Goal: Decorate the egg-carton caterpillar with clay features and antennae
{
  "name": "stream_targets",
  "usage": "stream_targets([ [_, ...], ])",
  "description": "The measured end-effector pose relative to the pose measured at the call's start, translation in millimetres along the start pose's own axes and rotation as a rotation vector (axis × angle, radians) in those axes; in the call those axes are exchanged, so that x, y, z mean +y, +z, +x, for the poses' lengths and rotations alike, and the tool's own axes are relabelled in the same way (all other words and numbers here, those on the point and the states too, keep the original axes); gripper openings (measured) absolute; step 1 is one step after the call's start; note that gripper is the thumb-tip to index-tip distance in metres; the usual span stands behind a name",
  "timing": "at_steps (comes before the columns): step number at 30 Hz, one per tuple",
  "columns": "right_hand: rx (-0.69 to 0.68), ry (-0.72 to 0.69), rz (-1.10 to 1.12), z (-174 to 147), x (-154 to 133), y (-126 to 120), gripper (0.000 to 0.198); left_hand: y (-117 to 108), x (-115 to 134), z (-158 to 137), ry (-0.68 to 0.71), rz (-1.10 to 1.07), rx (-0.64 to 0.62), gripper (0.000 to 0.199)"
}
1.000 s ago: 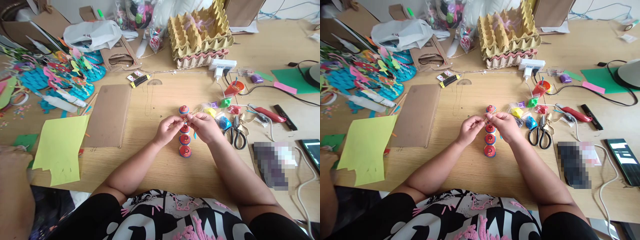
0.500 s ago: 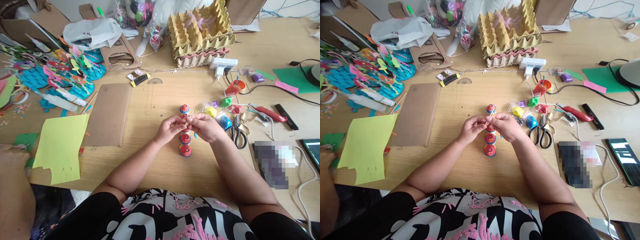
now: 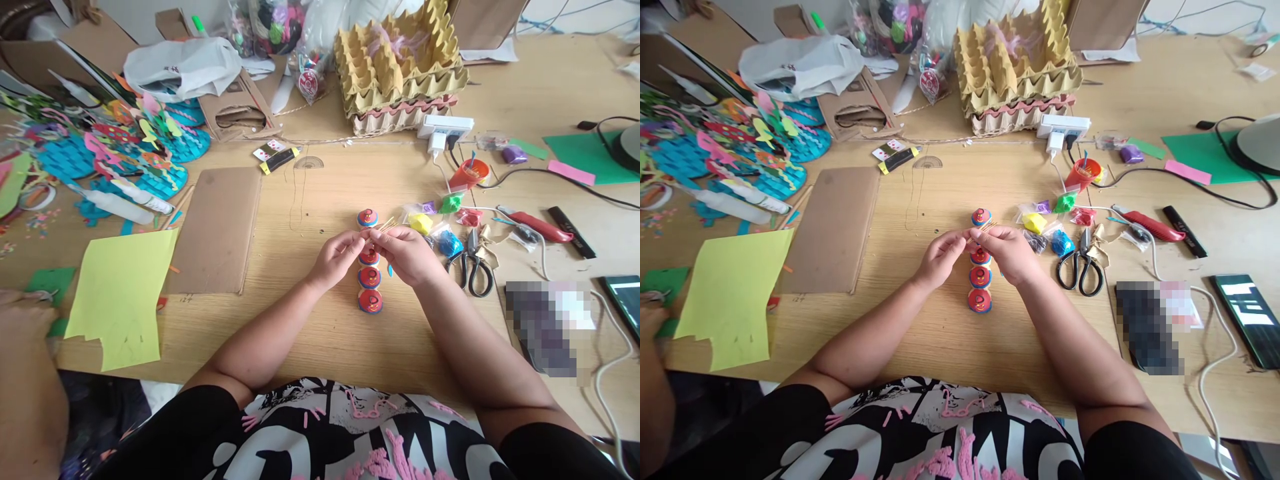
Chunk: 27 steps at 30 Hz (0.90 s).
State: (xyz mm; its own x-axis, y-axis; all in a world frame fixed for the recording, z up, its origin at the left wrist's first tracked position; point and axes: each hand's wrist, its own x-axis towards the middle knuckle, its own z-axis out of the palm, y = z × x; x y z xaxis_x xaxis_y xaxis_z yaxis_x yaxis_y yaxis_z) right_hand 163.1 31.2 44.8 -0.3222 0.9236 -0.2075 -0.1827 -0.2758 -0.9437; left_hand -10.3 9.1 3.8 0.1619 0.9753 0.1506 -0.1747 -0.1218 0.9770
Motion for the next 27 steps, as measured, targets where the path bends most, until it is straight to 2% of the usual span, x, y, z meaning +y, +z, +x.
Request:
stream_targets([
  [4, -0.04, -0.066, -0.09, 0.6, 5.9, -0.9, 0.036, 2.2, 1.8, -0.3, 0.055, 0.037, -0.012, 0.044],
  [8, 0.092, -0.125, -0.107, 0.0, 2.6, 0.9, 0.037, 1.6, 8.2, -0.6, 0.146, 0.212, 0.035, 0.044],
  [11, 0.157, -0.161, -0.165, -1.5, -3.0, 2.3, 0.039, 0.6, 9.4, -1.1, 0.152, 0.255, 0.044, 0.045],
  [15, 0.095, -0.243, -0.273, -3.9, -8.7, 3.8, 0.043, -0.3, 3.4, -2.0, 0.129, 0.165, 0.01, 0.041],
  [20, 0.025, -0.355, -0.375, -6.3, -10.3, 5.7, 0.043, -2.7, 0.6, -1.9, 0.183, 0.273, 0.03, 0.035],
  [24, 0.031, -0.321, -0.298, -6.9, -13.1, 4.9, 0.034, -4.3, 6.7, -1.8, 0.206, 0.312, 0.064, 0.04],
  [27, 0.053, -0.312, -0.259, -6.1, -15.0, 1.9, 0.035, -4.0, 11.2, -1.9, 0.214, 0.332, 0.087, 0.042],
])
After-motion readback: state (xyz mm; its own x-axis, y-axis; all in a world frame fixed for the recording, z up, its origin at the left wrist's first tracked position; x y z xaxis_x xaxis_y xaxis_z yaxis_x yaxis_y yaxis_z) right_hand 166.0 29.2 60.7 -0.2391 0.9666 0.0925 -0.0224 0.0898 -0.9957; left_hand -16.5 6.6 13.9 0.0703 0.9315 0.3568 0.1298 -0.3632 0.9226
